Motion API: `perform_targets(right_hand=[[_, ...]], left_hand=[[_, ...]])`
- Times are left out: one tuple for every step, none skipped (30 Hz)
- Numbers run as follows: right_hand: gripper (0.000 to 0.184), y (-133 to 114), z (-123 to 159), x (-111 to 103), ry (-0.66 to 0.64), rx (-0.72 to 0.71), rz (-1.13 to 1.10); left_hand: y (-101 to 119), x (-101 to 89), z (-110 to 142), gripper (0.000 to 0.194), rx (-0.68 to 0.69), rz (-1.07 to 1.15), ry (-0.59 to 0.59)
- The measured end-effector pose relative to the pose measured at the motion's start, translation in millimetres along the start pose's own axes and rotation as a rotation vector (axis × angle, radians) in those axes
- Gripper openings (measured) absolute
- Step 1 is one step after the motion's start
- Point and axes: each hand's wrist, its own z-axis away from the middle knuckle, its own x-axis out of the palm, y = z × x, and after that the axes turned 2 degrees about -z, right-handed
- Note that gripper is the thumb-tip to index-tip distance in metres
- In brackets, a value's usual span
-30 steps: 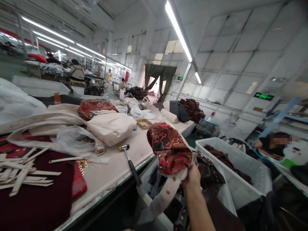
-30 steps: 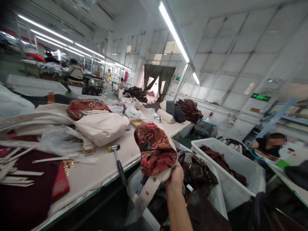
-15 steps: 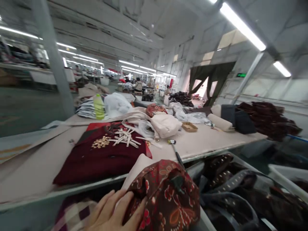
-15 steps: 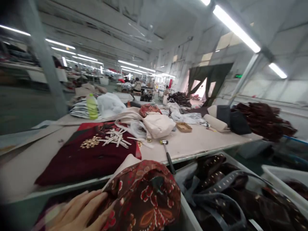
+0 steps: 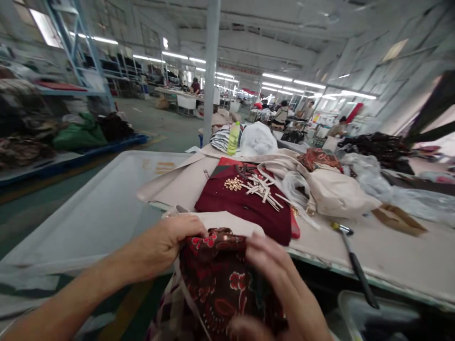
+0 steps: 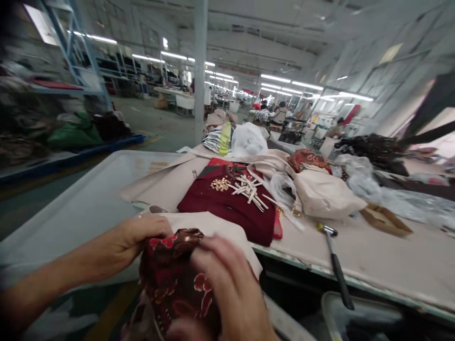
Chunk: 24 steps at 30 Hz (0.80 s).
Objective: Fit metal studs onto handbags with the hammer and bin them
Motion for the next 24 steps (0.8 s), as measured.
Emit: perform_targets(right_hand=[[0.094, 8, -12, -3, 0.031, 0.024, 0.092], [0.107, 18, -23, -4, 0.046, 0.055, 0.186], [0.109, 28, -33, -3, 0.036, 0.087, 0.262], [0.097, 37, -42, -2, 0.005, 0.114, 0.307], [0.072, 45, -49, -1, -0.029, 0.133, 0.309], [0.045, 51, -55, -2, -0.043, 0.139, 0.277], [0.026, 55, -61, -5, -0.034, 0.143, 0.214], [0.021, 56, -66, -9, -0.006, 0.151, 0.120], [0.023, 55, -71, -15, 0.035, 0.167, 0.002], [0.022, 52, -76, -20, 0.077, 0.193, -0.126], [0.021, 47, -81, -24, 0.103, 0.226, -0.252], [0.021, 41, -85, -27, 0.108, 0.263, -0.359], [0.024, 35, -88, -28, 0.104, 0.293, -0.442], [0.027, 30, -91, -27, 0.092, 0.313, -0.496], [0.030, 25, -93, -24, 0.081, 0.322, -0.525], [0.032, 21, -95, -21, 0.090, 0.318, -0.538], [0.032, 18, -96, -17, 0.117, 0.304, -0.541], [0.032, 16, -97, -13, 0.153, 0.289, -0.543], [0.032, 14, -98, -11, 0.192, 0.279, -0.549], [0.033, 13, -98, -9, 0.225, 0.276, -0.562], [0.034, 12, -98, -8, 0.249, 0.281, -0.577], [0.035, 11, -97, -8, 0.262, 0.291, -0.587], [0.036, 10, -96, -8, 0.270, 0.297, -0.584], [0.036, 10, -94, -9, 0.277, 0.291, -0.566]], left_hand=[[-4, 4.9, 0, 0.032, -0.022, 0.010, 0.013], [-7, 10.2, -1, 0.031, -0.035, 0.008, 0.033], [-10, 15.3, -1, 0.031, -0.039, -0.006, 0.066], [-13, 20.3, 0, 0.033, -0.032, -0.036, 0.118], [-16, 25.5, 3, 0.038, -0.023, -0.090, 0.189], [-19, 31.1, 8, 0.042, -0.014, -0.161, 0.282], [-22, 37.7, 15, 0.043, -0.013, -0.241, 0.393], [-24, 45.7, 24, 0.039, -0.008, -0.316, 0.512], [-25, 55.1, 34, 0.035, 0.007, -0.378, 0.612], [-24, 65.6, 44, 0.030, 0.030, -0.415, 0.676], [-22, 76.9, 54, 0.023, 0.068, -0.432, 0.708], [-19, 88.2, 61, 0.016, 0.120, -0.441, 0.706], [-15, 98.8, 67, 0.013, 0.178, -0.450, 0.668], [-12, 108.0, 71, 0.019, 0.213, -0.460, 0.606], [-8, 115.2, 72, 0.027, 0.240, -0.473, 0.556], [-6, 120.2, 72, 0.033, 0.269, -0.482, 0.533], [-4, 123.1, 71, 0.036, 0.282, -0.488, 0.514], [-4, 124.1, 70, 0.035, 0.279, -0.488, 0.502], [-4, 123.5, 69, 0.034, 0.278, -0.491, 0.500], [-5, 121.9, 68, 0.033, 0.283, -0.501, 0.503], [-6, 119.6, 68, 0.033, 0.284, -0.511, 0.495], [-7, 117.0, 68, 0.032, 0.278, -0.519, 0.470], [-9, 114.3, 68, 0.034, 0.288, -0.527, 0.448], [-10, 111.6, 68, 0.036, 0.308, -0.537, 0.432]])
